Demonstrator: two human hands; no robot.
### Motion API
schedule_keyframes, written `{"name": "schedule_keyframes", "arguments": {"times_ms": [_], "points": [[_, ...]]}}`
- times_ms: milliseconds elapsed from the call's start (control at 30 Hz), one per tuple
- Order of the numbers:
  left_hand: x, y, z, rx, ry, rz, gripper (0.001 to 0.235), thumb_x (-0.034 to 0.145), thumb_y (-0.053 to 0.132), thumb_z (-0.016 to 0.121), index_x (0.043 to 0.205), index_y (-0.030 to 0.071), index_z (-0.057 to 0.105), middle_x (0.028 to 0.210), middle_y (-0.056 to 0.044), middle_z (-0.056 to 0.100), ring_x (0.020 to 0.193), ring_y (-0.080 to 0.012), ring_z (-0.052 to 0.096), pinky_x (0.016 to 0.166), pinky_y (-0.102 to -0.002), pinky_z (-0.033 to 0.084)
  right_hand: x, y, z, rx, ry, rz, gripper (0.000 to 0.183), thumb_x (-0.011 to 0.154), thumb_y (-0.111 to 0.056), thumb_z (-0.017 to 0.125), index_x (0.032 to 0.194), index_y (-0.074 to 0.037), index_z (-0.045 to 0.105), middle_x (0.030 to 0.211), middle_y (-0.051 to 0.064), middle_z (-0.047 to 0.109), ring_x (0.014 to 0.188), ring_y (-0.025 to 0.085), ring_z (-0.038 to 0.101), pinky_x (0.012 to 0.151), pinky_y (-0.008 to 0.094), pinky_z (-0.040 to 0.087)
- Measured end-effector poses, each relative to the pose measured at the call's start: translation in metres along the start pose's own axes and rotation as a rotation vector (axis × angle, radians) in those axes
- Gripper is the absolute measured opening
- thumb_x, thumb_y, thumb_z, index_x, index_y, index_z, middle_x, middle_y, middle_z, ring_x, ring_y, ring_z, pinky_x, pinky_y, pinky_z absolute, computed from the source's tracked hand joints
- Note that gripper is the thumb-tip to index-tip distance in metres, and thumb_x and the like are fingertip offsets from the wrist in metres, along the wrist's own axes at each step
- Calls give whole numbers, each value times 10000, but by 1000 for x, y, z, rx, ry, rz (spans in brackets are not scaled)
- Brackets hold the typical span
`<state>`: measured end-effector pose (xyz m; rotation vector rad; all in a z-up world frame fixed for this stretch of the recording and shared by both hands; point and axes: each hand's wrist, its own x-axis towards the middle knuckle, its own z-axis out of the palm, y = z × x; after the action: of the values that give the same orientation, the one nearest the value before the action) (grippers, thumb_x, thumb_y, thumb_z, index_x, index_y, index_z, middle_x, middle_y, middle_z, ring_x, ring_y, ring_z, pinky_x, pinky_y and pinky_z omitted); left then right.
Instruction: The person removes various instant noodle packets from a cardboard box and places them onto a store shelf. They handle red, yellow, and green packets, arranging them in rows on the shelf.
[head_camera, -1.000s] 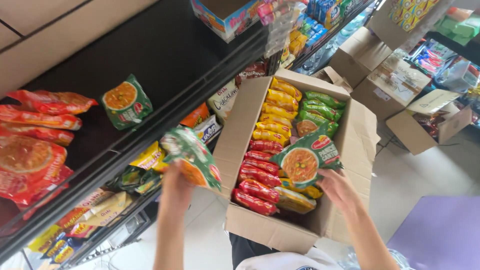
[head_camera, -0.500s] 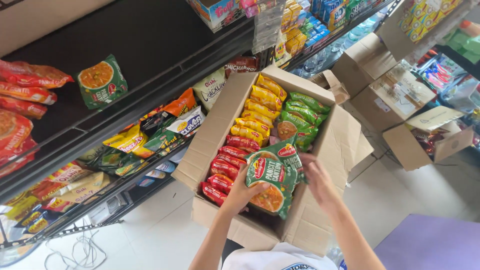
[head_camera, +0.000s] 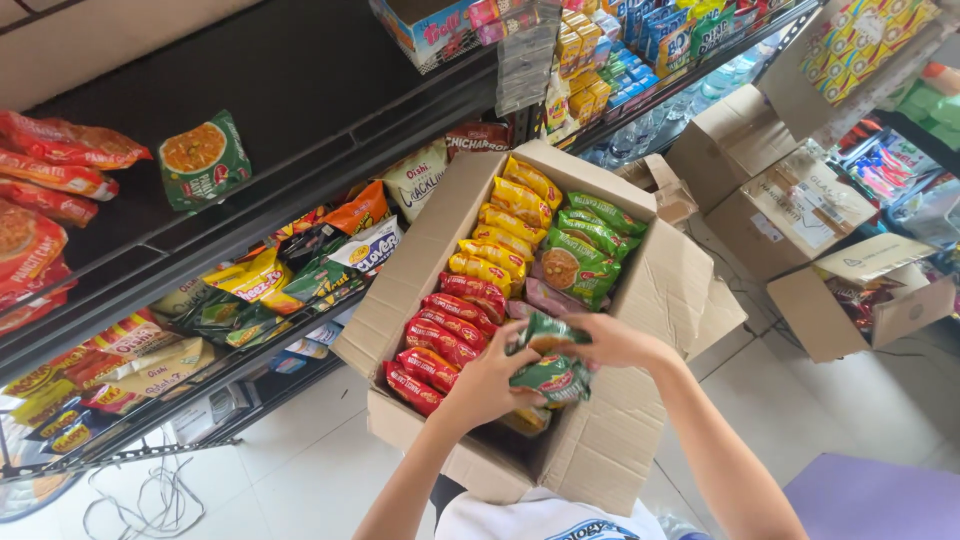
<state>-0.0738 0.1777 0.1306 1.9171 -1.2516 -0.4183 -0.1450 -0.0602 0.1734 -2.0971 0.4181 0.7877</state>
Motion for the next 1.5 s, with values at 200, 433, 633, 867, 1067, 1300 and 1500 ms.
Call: {"name": "schedule_keyframes", "arguments": {"times_ms": [200,433,633,867,1067,1300,1500], "points": [[10,3,-10,55,81,-170,523,783,357,836,1229,164,643,1261,-103,585,1090,-350,656,858,-470,546,88,83,-33,-385,738,-334,557,1008,-421,650,1334,20,555,1284,222,624,1105,400,620,872,481,518],[42,-23,30,231,90,58,504,765,307,849,1213,161,673,1097,-93,630,1015,-322,645,853,-464,504,141,92,-22,-598,803,-366,442,954,-308,634,1313,-61,565,1237,163,605,1081,364,631,867,479,521],[93,-44,61,462,34,176,501,698,240,854,1176,194,711,1024,-83,609,1004,-288,615,893,-439,457,155,107,-20,-534,791,-320,493,867,-297,696,1334,-177,593,1210,143,564,1140,375,555,933,494,463],[142,-82,87,669,-74,280,533,692,145,815,1209,209,697,1130,-82,620,1133,-284,582,1075,-477,363,197,157,-22,-326,772,-386,546,842,-271,741,1350,-132,595,1297,131,573,1194,395,527,991,473,459],[129,-93,92,618,-66,288,604,715,173,827,1287,184,630,1304,-86,578,1347,-284,467,1192,-562,234,148,111,-13,-178,834,-405,427,915,-286,707,1321,-159,662,1280,97,634,1209,360,561,1033,451,459],[84,-68,125,158,600,-46,913,749,119,868,1494,91,340,1530,-263,335,1467,-444,314,1197,-537,258,121,84,-7,-482,1195,-442,402,861,-347,719,1247,-245,675,1318,94,605,1245,353,553,1054,477,409],[86,-88,170,-211,526,-322,1343,611,140,972,1548,-30,25,1569,-378,159,1472,-535,168,1197,-532,239,125,82,-8,-319,1090,-331,801,874,-413,731,1497,-14,425,1349,198,560,1224,361,517,1030,474,424]]}}
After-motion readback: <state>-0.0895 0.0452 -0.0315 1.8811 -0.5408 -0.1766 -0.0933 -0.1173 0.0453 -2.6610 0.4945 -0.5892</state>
